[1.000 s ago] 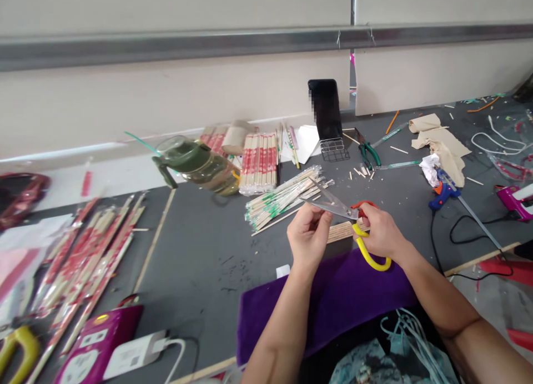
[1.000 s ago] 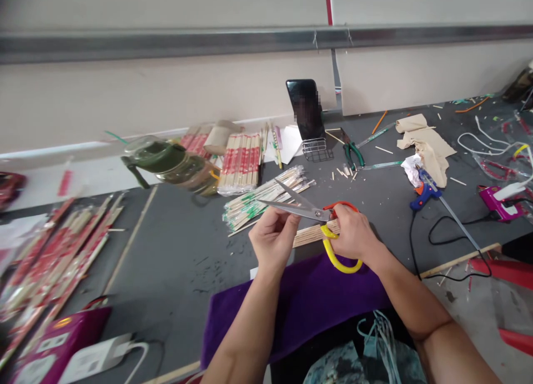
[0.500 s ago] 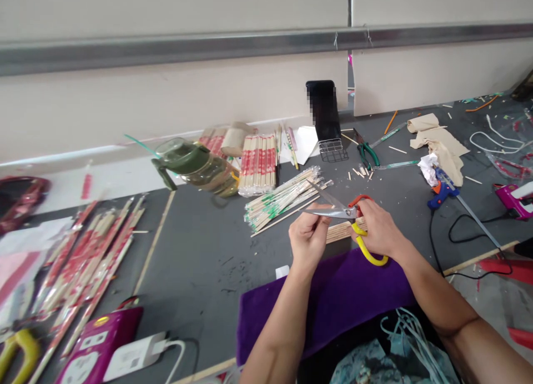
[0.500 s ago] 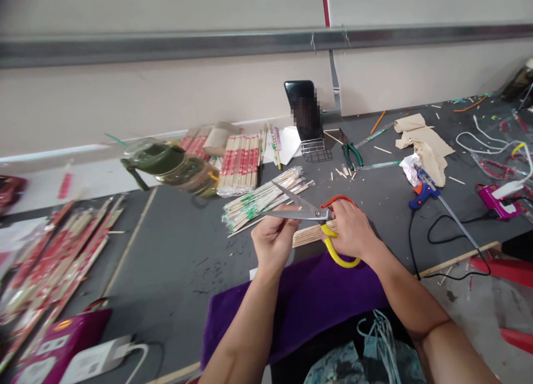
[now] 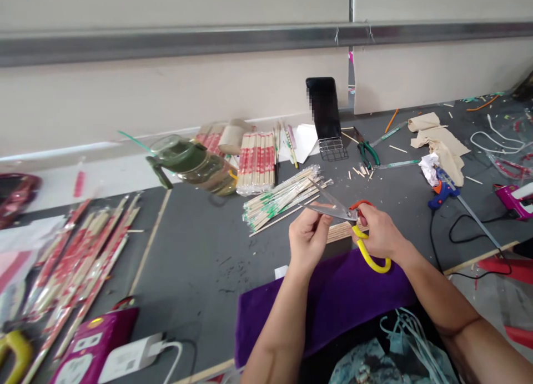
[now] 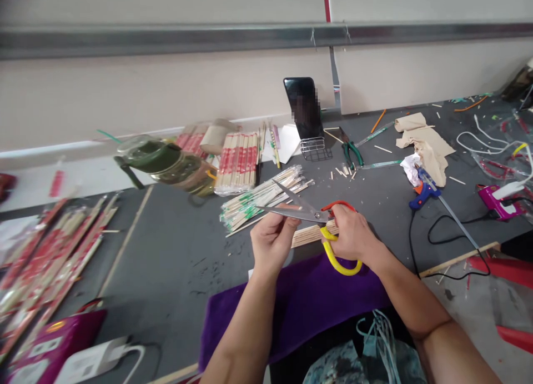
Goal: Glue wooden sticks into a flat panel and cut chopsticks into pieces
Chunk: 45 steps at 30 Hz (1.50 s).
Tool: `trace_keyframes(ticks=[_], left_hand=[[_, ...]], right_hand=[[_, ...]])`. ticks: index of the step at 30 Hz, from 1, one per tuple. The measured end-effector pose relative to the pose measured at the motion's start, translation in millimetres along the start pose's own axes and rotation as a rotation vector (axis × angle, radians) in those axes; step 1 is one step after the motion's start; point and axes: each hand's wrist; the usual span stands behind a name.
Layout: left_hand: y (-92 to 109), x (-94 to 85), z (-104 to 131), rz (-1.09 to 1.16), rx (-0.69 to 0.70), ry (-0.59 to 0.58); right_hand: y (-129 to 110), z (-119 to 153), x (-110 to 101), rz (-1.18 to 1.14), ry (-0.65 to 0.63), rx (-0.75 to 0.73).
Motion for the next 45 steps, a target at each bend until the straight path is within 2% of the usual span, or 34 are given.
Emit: trace_keyframes(ticks=[3,7,13,18,28,35,40,45], left_hand=[[-1,2.9,0,0.043,-0.006,0.057],[-1,3.8,0,-0.039,0.015,0.100],[0,2.6,1,-0.068,0.053,0.085],[-6,2.4,4,-0.045,0.054,0.062],[-7,-0.3,2,-0.045,0.027,0.025],[-6,5.2,4,0.004,-0.028,0.076],[-6,8.2,2,-0.039,0.008,0.100],[-6,5.9,2,-0.106,0.018,0.132]], right_hand=[[0,-1,1,-0.017,0.004,0.003],[1,-3,2,-0.026,0.009,-0.005],[-2,-4,1,0.018,0.035,-0.037],[-1,-5,0,0.063,0.051,-0.059],[-1,-2,-2,-0.020,0.027,-0.029],[-3,-1,0,-0.002,0.005,0.039],[-1,-4,3,-0.002,0.002,0.038],[1,-3,7,-0.081,0.083,0.046]])
Point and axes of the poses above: each hand's wrist, its own z-axis away from the middle knuckle, its own x-axis out of the palm, y = z × x, and after that the axes turned 3 degrees about y, right-handed
